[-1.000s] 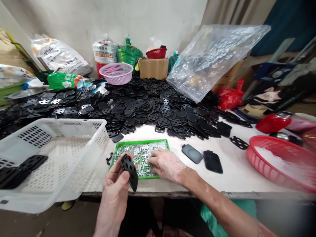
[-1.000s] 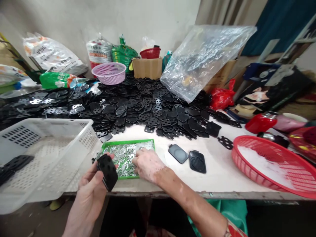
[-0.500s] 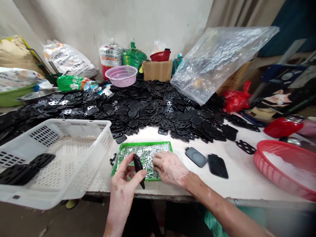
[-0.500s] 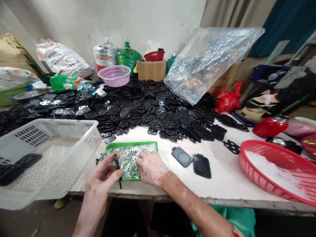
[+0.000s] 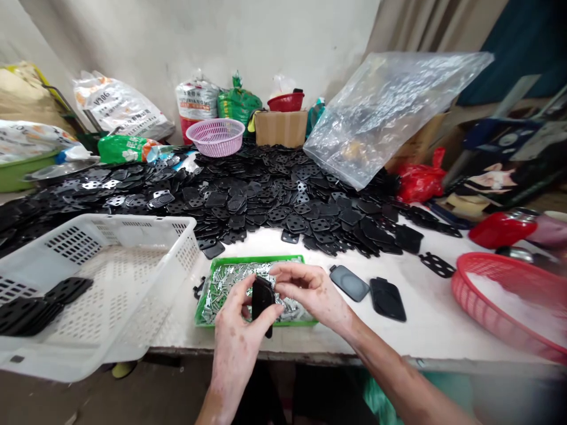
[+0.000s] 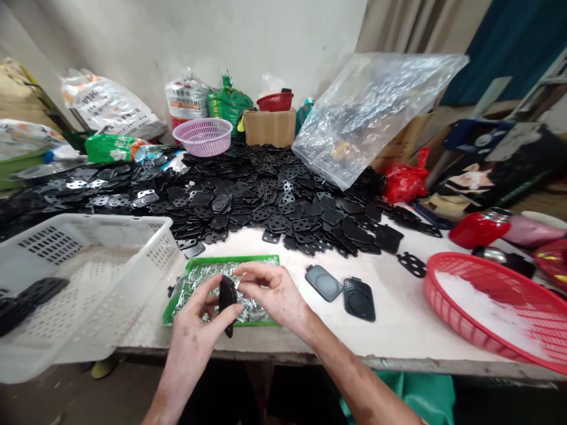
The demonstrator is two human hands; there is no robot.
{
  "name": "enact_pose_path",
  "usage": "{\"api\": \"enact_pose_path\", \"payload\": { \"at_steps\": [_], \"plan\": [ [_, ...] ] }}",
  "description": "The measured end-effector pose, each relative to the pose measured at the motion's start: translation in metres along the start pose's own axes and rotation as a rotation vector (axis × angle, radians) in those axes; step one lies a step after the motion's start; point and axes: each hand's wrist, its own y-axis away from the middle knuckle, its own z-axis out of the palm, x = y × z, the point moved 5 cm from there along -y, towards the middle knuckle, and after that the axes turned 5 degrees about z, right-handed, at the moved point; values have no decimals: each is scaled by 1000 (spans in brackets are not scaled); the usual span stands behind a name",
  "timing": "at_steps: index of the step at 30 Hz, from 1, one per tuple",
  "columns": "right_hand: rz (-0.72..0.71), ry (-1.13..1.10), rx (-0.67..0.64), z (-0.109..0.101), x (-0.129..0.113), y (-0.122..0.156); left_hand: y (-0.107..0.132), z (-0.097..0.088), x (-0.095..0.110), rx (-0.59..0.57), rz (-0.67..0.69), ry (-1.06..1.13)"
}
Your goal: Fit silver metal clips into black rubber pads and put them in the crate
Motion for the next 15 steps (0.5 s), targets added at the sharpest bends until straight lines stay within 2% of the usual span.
{"api": "enact_pose_path", "payload": {
  "at_steps": [4, 9, 15],
  "plan": [
    [-37, 65, -25, 2, -2, 3, -1, 1, 2, -3, -16, -14],
    [-89, 202, 46, 1, -10, 5, 0, 1, 1, 14, -14, -4],
    [-182, 427, 94, 2, -20, 12, 5, 0, 5, 26, 138, -140]
  ]
}}
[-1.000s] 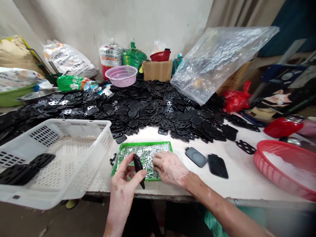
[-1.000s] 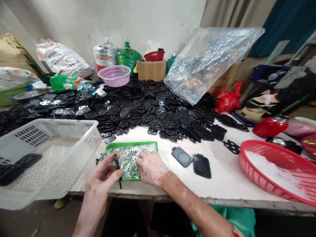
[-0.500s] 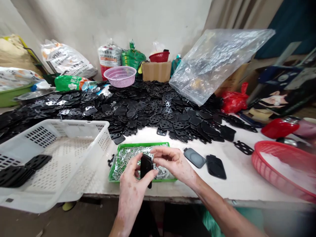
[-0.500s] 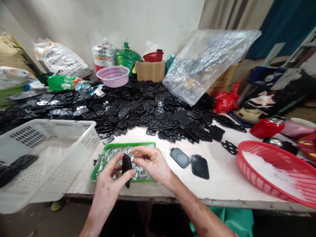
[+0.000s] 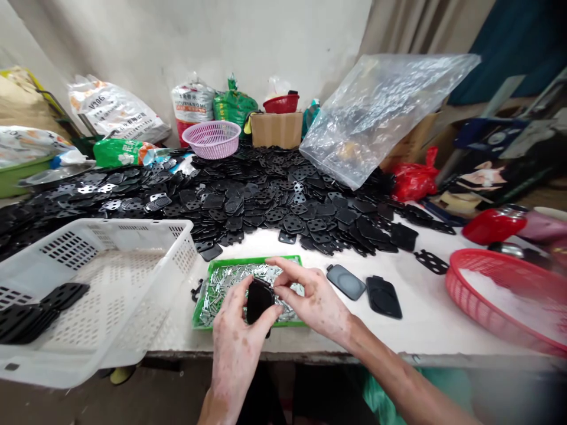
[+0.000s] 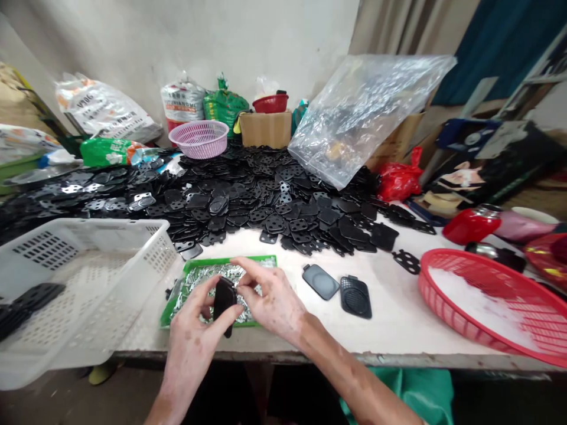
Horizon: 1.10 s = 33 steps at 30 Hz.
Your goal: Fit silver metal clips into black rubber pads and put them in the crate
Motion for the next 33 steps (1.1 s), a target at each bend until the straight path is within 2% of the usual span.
{"api": "enact_pose_path", "payload": {
  "at_steps": [7, 11, 15, 18, 23, 26, 28, 30, 33],
  "plan": [
    [-124, 165, 14, 1, -8, 5, 3, 1, 5, 81, 249, -202],
    [-213, 359, 24, 4, -18, 8, 7, 4, 9, 128, 423, -331],
    [-281, 456, -5, 9, -28, 8, 7, 6, 11, 134, 463, -332],
    [-175, 318, -54, 6, -20, 2, 5, 4, 8, 105, 360, -277],
    [164, -259, -220, 7, 10, -9, 4, -2, 2, -3, 154, -133],
    [217, -384, -205, 11, 11, -12, 3, -6, -1, -6, 26, -3],
    [191, -422, -182, 13, 4, -14, 3, -7, -6, -7, -123, 213],
    [169, -481, -173, 15, -3, -16, 3, -9, -8, -9, -227, 541],
    [213, -430, -195, 19, -8, -18, -1, -17, -5, -31, -239, 997]
  ]
}}
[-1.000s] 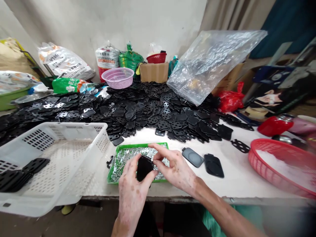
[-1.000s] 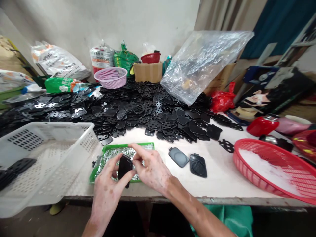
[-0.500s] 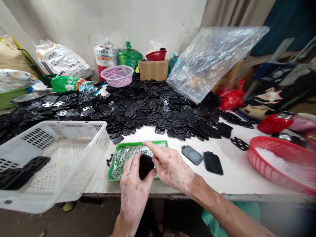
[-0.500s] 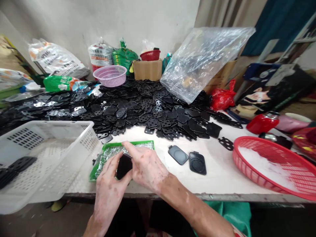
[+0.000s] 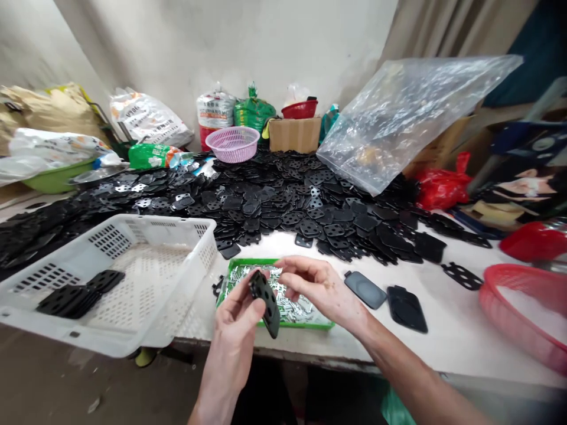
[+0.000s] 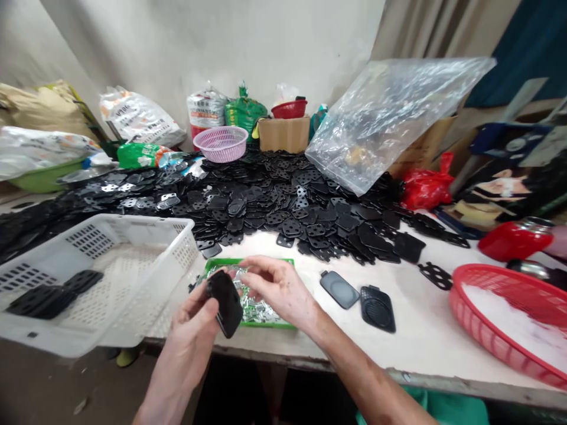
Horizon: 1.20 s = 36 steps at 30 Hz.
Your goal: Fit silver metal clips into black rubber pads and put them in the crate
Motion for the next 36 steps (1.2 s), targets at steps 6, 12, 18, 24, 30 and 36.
{"api": "enact_pose_path", "payload": {
  "at_steps": [6, 12, 18, 24, 30, 36],
  "plan": [
    [210, -30, -325, 37, 5, -10, 0, -17, 35, -15, -10, 244],
    [257, -157, -480, 87, -21, -38, 5, -50, 79, 74, 75, 296],
    [266, -97, -652, 151, -51, -76, 3, -99, 123, 270, 229, 238],
    [268, 38, -725, 215, -57, -158, 17, -167, 141, 566, 459, -277],
    [348, 252, -667, 280, -24, -253, 37, -185, 139, 607, 793, -1233],
    [363, 349, -661, 336, 18, -302, 35, -188, 128, 525, 916, -1331]
  ]
}}
